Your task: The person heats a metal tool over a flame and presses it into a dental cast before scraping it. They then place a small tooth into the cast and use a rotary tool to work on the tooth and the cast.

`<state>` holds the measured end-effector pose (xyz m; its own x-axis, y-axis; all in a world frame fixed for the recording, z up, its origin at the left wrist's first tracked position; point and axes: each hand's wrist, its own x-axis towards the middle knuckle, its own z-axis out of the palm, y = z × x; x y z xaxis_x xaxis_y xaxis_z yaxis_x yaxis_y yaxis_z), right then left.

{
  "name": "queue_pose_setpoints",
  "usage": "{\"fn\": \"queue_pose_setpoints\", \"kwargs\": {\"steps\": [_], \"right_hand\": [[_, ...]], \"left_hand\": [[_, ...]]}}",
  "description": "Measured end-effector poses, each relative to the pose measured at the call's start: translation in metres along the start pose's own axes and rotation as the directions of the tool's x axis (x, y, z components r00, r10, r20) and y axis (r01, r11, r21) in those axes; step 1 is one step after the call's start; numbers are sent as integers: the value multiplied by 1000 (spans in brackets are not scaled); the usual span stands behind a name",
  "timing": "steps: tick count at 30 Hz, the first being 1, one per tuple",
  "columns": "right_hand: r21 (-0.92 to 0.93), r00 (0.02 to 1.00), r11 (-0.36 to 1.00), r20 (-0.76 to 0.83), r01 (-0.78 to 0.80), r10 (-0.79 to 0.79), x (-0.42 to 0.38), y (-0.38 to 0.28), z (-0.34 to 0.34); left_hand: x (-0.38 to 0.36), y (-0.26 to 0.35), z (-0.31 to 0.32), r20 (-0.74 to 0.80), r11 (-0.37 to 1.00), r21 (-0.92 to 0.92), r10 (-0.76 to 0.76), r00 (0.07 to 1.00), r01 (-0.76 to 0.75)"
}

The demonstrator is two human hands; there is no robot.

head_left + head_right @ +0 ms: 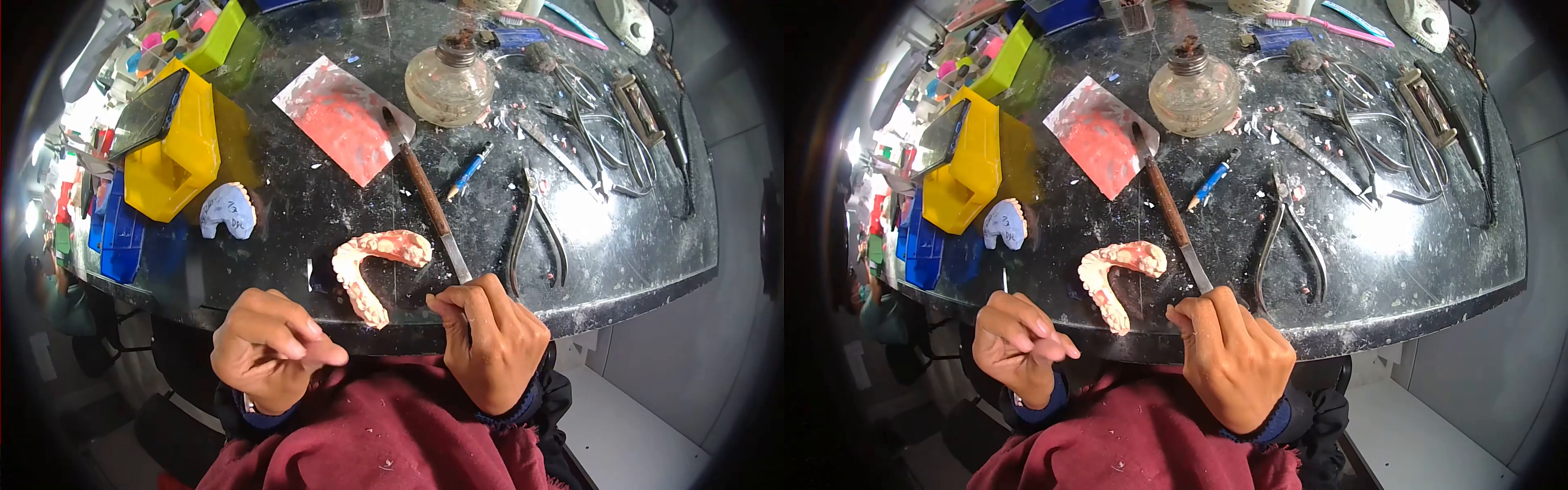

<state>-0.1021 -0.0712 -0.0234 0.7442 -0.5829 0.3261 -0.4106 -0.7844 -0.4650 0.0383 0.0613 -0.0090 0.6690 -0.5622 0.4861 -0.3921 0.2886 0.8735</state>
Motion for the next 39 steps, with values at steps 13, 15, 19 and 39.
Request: {"fn": "queue_pose_setpoints", "kwargs": {"steps": [13, 15, 19, 39], "right_hand": [[-338, 857, 926, -514, -165, -35, 74, 116, -101], [-494, 890, 857, -443, -147, -103, 94, 170, -114], [-618, 943, 783, -298, -72, -149, 120, 230, -111], [920, 912, 178, -288, 348, -293, -77, 45, -116]], "left_hand": [[4, -12, -41, 51, 978, 210, 2, 999, -13], [5, -10, -47, 75, 971, 237, 0, 997, -18], [5, -1, -23, -85, 995, 54, 94, 992, -90], [-69, 33, 165, 827, 851, -396, 166, 538, 346]]}}
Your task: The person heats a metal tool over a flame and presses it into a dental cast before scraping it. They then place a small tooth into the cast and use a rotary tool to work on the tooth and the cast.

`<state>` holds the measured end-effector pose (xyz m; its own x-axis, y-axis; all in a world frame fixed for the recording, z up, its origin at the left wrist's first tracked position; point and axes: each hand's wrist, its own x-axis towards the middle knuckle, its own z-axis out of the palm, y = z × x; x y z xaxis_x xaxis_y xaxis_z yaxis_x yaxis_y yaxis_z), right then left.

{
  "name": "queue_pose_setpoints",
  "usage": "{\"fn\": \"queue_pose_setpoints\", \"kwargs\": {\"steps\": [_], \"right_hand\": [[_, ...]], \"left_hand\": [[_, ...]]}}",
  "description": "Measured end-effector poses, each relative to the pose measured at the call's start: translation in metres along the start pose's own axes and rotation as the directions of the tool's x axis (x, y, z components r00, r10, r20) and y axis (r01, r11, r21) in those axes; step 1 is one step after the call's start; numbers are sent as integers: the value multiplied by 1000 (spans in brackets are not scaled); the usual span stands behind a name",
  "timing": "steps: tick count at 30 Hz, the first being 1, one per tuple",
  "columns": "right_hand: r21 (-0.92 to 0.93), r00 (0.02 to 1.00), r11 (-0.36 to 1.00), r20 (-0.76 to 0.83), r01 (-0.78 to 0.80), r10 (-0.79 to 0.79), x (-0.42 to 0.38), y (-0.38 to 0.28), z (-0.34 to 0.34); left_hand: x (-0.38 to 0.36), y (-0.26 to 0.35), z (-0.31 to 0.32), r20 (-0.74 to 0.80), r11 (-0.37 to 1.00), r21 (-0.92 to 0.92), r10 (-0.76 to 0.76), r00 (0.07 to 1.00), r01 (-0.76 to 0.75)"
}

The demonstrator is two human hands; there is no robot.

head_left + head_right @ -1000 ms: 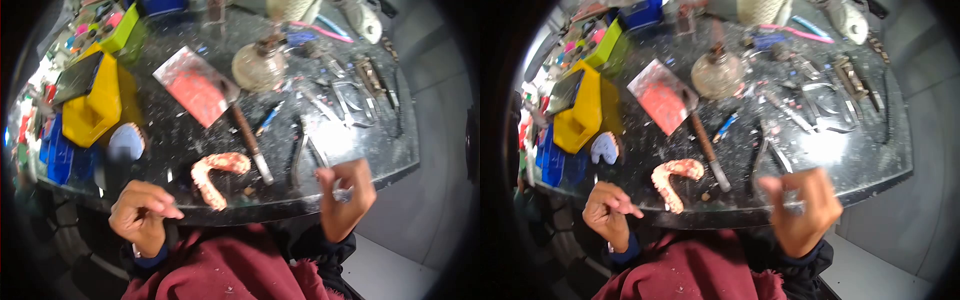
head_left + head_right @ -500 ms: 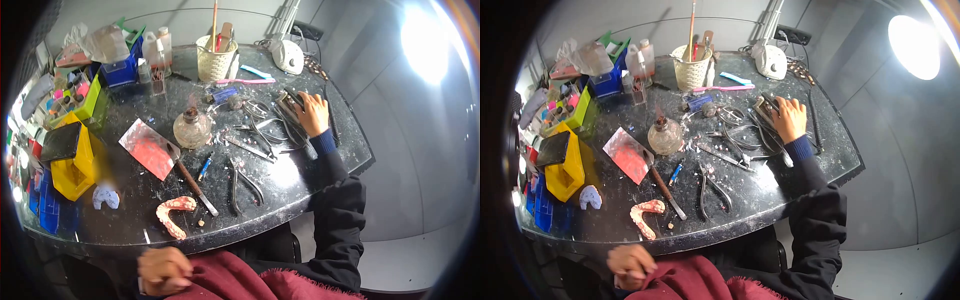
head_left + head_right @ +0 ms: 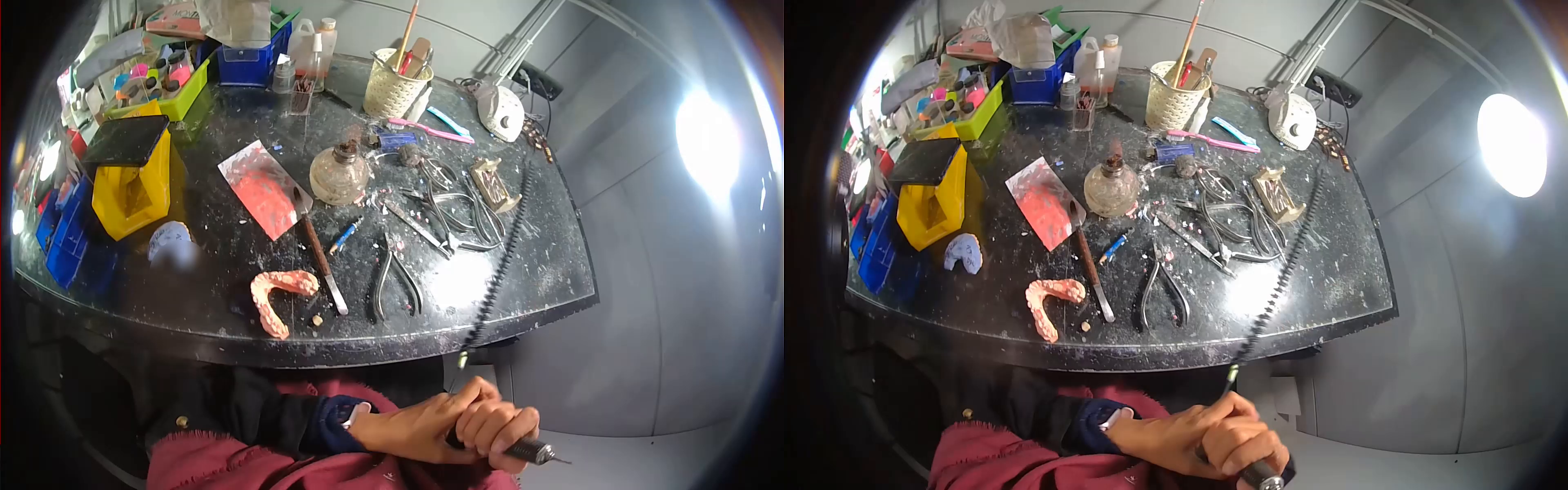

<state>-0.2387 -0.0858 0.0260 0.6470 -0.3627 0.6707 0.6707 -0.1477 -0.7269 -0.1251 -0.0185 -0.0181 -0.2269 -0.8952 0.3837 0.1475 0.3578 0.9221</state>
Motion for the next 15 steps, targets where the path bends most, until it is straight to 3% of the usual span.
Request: {"fn": "queue_pose_setpoints", "kwargs": {"steps": [1, 2, 5, 7, 9, 10, 11, 13, 15], "right_hand": [[167, 999, 985, -12, 45, -43, -12, -1, 2], [243, 996, 970, 80, 16, -36, -3, -4, 8], [438, 952, 898, 287, -34, -104, 1, -2, 14], [544, 894, 835, 410, -79, -183, -4, 9, 6], [628, 810, 763, 522, -152, -268, -4, 16, -1], [361, 962, 932, 263, -21, -80, -6, 5, 7], [39, 993, 992, -29, -118, 119, -9, -6, 14], [-104, 926, 990, -374, -95, 50, -25, 9, 26], [-180, 963, 982, -246, 63, -107, -21, 13, 24]], "left_hand": [[-3, -10, 8, 94, 998, -34, -48, 994, 52], [-6, -18, 15, 186, 992, -58, -96, 978, 108], [-7, -32, 18, 603, 924, -230, -111, 790, 306], [-11, -41, 19, 623, 938, -171, -134, 770, 301], [-17, -49, 18, 438, 978, -44, -163, 884, 202], [-19, -50, 18, 294, 989, 33, -148, 944, 145], [-20, -49, 17, 156, 993, 78, -104, 982, 93], [-20, -46, 14, -29, 994, 106, -30, 999, 33], [-19, -34, 11, -2, 994, 37, -108, 994, 108]]}}
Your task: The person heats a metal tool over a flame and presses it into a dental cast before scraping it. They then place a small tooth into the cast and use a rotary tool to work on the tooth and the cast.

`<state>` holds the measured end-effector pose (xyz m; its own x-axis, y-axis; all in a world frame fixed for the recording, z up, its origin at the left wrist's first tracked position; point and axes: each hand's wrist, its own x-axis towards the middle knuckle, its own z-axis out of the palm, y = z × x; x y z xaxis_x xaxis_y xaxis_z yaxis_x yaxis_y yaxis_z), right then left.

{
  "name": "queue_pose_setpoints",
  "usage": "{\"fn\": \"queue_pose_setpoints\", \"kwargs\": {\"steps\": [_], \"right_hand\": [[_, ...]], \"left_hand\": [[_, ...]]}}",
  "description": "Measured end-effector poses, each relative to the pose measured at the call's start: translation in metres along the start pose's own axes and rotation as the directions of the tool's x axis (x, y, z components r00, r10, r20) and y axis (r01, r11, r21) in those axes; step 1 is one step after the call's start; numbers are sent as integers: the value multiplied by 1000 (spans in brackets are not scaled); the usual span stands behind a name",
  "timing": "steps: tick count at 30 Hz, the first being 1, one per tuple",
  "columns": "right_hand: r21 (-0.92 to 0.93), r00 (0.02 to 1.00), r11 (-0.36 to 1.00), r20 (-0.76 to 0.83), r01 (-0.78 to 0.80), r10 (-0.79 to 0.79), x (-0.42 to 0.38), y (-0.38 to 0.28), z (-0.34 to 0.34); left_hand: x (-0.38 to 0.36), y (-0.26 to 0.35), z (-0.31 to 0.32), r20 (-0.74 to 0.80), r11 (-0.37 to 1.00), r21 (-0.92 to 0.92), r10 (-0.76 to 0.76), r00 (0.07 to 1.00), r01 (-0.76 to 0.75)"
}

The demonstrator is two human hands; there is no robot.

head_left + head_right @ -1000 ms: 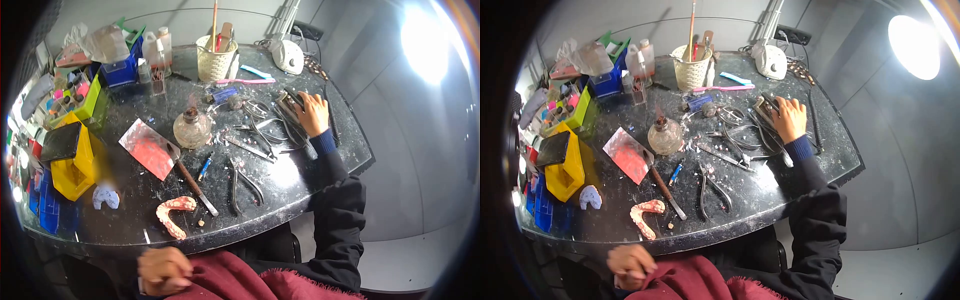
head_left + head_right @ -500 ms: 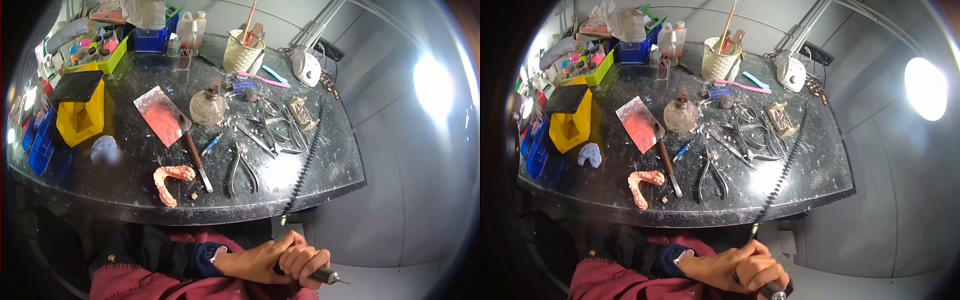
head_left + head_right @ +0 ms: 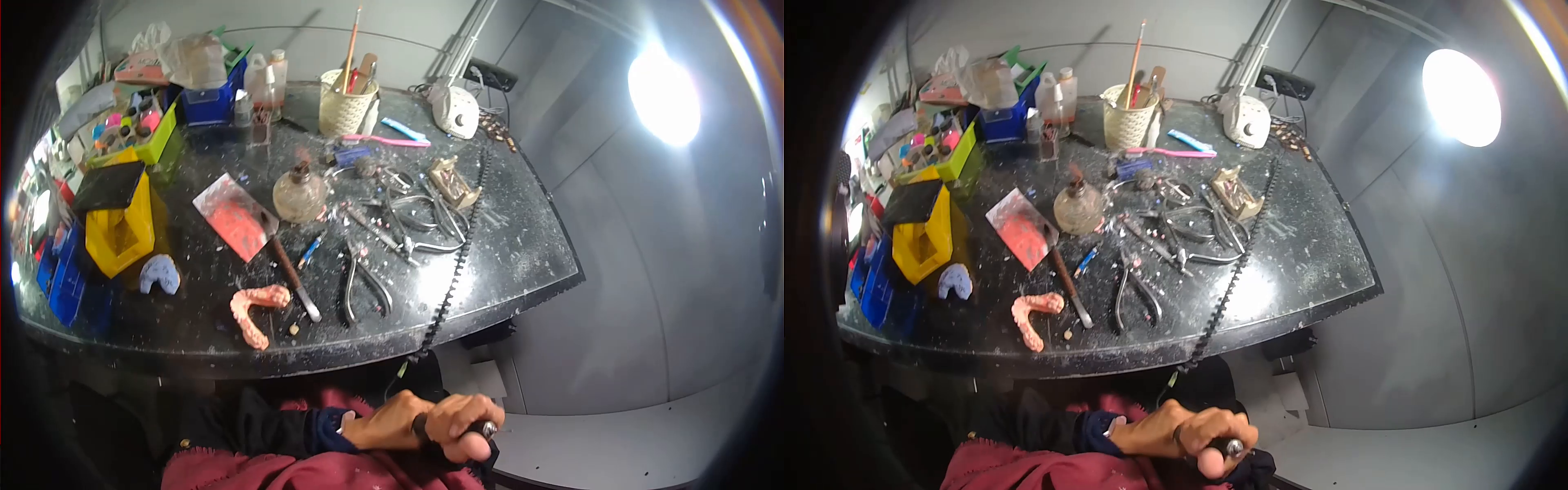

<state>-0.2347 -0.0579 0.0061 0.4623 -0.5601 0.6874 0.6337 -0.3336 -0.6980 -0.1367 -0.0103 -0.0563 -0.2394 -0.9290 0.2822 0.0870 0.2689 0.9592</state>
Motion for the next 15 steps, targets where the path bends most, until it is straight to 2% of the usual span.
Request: {"fn": "queue_pose_setpoints", "kwargs": {"steps": [2, 3, 5, 6, 7, 8, 9, 10, 11, 14, 15], "right_hand": [[192, 969, 968, -219, 161, -117, -5, 9, 0], [148, 954, 983, -294, 106, -58, 0, 4, -2], [14, 985, 1000, -170, 4, -1, 12, -5, -23], [-58, 994, 998, -107, -39, 32, 20, -8, -37], [-50, 998, 997, 15, -62, 63, 29, -10, -51], [-95, 996, 993, 27, -76, 79, 39, -10, -58], [-141, 995, 986, 44, -88, 95, 49, -11, -64], [-187, 992, 978, 64, -92, 105, 61, -10, -69], [-216, 992, 968, 11, -124, 129, 68, -9, -74], [-65, 967, 974, -149, -216, 205, 88, 1, -80], [-34, 962, 967, -110, -254, 249, 97, 2, -84]], "left_hand": [[2, -1, 3, 24, 993, -108, 49, 999, -47], [3, -2, 4, 62, 987, -163, 23, 998, -13], [10, -3, 0, 143, 965, -258, -17, 990, 54], [14, 7, -9, 218, 961, -225, -113, 969, 163], [18, 14, -13, 254, 944, -228, -180, 950, 240], [21, 15, -14, 287, 922, -226, -246, 926, 315], [14, -21, -2, 269, 959, -38, -261, 927, 281], [26, -18, -12, 277, 933, -101, -306, 911, 344], [34, -9, -20, 287, 899, -165, -350, 892, 406], [45, 34, -35, 340, 721, -372, -480, 809, 584], [47, 44, -37, 366, 631, -444, -520, 772, 636]]}}
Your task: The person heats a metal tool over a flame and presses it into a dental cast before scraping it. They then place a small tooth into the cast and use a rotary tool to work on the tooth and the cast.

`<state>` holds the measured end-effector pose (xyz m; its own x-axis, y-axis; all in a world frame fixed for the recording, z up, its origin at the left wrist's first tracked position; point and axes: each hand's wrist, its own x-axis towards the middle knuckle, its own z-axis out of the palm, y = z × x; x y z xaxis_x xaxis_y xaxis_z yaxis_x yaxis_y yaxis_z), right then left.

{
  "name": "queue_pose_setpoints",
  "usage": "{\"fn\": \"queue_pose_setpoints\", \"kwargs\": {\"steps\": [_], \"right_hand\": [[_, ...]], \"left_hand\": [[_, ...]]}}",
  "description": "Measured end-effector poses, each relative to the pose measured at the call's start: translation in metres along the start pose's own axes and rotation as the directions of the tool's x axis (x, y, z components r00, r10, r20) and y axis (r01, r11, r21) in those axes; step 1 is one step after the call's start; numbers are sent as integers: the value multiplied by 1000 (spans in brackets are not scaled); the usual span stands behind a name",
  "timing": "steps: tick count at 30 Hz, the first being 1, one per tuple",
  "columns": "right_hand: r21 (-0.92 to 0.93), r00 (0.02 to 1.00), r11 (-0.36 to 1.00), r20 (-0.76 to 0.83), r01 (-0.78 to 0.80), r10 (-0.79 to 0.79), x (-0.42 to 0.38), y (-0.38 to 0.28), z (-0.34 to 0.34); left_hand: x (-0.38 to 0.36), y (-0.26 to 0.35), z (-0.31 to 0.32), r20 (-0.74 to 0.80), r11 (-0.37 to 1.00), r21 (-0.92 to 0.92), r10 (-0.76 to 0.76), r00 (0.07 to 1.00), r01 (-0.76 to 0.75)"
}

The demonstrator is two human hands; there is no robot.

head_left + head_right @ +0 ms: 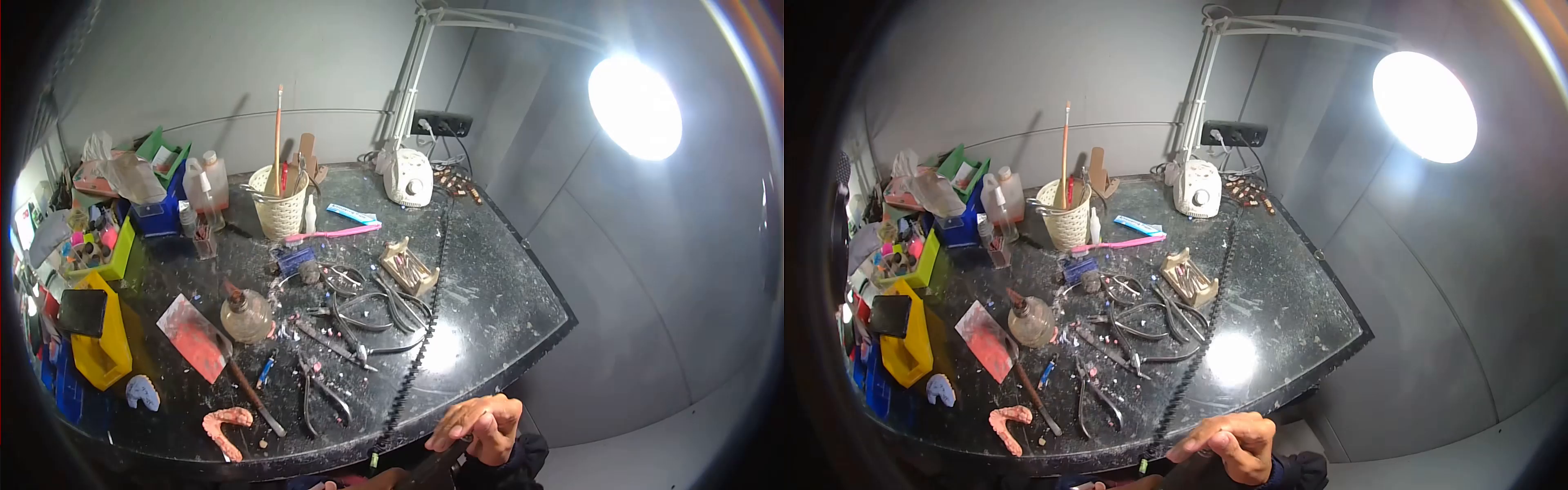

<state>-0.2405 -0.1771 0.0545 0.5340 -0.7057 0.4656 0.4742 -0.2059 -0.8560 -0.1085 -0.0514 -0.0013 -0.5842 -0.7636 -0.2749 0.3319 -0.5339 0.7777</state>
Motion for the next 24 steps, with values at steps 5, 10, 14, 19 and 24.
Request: {"fn": "queue_pose_setpoints", "kwargs": {"steps": [5, 10, 14, 19, 24], "right_hand": [[126, 996, 992, -94, 12, -1, 66, -17, -2], [-325, 986, 946, -163, -9, -47, 198, 19, -72], [-753, 975, 655, 90, -67, 202, 241, 109, -140], [-839, 883, 504, 62, -206, 465, 221, 129, -145], [-891, 889, 420, 43, -172, 457, 217, 118, -138]], "left_hand": [[2, 30, -3, -30, 983, -92, 154, 988, -156], [4, 67, -17, 71, 998, -55, -26, 997, 30], [21, 29, -35, 31, 994, -111, -17, 999, 20], [24, 45, -40, -7, 970, -234, -66, 998, 62], [22, 49, -42, -38, 947, -315, -84, 996, 68]]}}
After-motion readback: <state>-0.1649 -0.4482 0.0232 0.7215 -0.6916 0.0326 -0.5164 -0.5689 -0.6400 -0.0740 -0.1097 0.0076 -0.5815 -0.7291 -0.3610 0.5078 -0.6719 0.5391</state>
